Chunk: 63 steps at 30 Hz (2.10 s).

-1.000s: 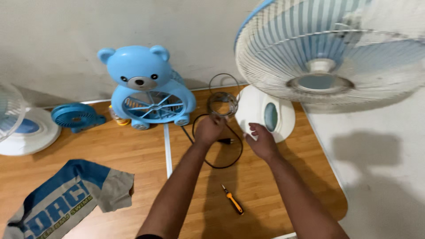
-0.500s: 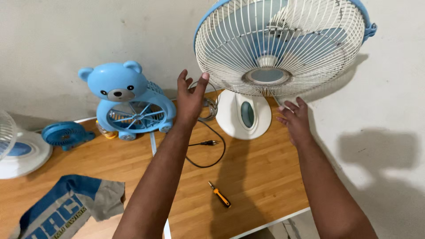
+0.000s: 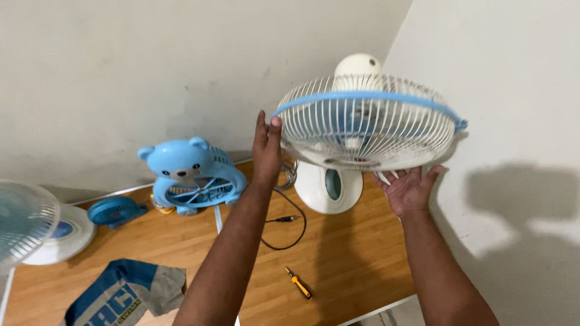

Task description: The person disassembles a white table fan by using a screwdriver to remove screws from the front grille, then detaches the grille and removes the fan blade. The components are placed on the table.

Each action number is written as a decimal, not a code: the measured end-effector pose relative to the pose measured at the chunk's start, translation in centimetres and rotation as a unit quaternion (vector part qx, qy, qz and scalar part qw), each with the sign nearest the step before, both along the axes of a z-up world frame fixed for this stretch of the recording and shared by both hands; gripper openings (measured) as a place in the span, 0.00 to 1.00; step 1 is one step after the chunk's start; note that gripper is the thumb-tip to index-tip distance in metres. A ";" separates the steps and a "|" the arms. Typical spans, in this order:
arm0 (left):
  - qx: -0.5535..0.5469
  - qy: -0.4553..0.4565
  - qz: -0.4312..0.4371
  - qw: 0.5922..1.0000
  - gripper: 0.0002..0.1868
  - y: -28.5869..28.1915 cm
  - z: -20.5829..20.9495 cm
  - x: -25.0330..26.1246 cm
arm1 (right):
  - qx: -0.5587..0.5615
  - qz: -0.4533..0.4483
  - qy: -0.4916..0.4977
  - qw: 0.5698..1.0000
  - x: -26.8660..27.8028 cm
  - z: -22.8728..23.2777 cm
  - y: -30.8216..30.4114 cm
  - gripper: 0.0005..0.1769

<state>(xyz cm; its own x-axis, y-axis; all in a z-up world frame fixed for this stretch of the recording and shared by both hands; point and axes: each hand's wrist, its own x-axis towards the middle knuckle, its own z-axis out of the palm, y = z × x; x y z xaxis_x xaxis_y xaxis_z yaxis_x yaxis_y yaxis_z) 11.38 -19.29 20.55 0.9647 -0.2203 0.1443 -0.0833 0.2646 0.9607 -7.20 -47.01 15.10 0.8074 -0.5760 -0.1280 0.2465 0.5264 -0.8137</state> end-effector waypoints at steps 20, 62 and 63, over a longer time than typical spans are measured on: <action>-0.050 0.178 -0.036 0.982 0.38 3.9 -0.7 -2.6 | -0.099 0.071 0.001 0.993 -2.0 7.9 1.6 0.57; -0.203 0.417 -0.028 0.885 0.35 32.2 -12.9 -24.4 | -0.386 0.237 -0.075 0.888 -12.1 4.6 23.3 0.66; -0.198 0.427 -0.018 0.882 0.35 32.5 -13.1 -24.7 | -0.394 0.242 -0.074 0.884 -12.1 4.4 23.7 0.66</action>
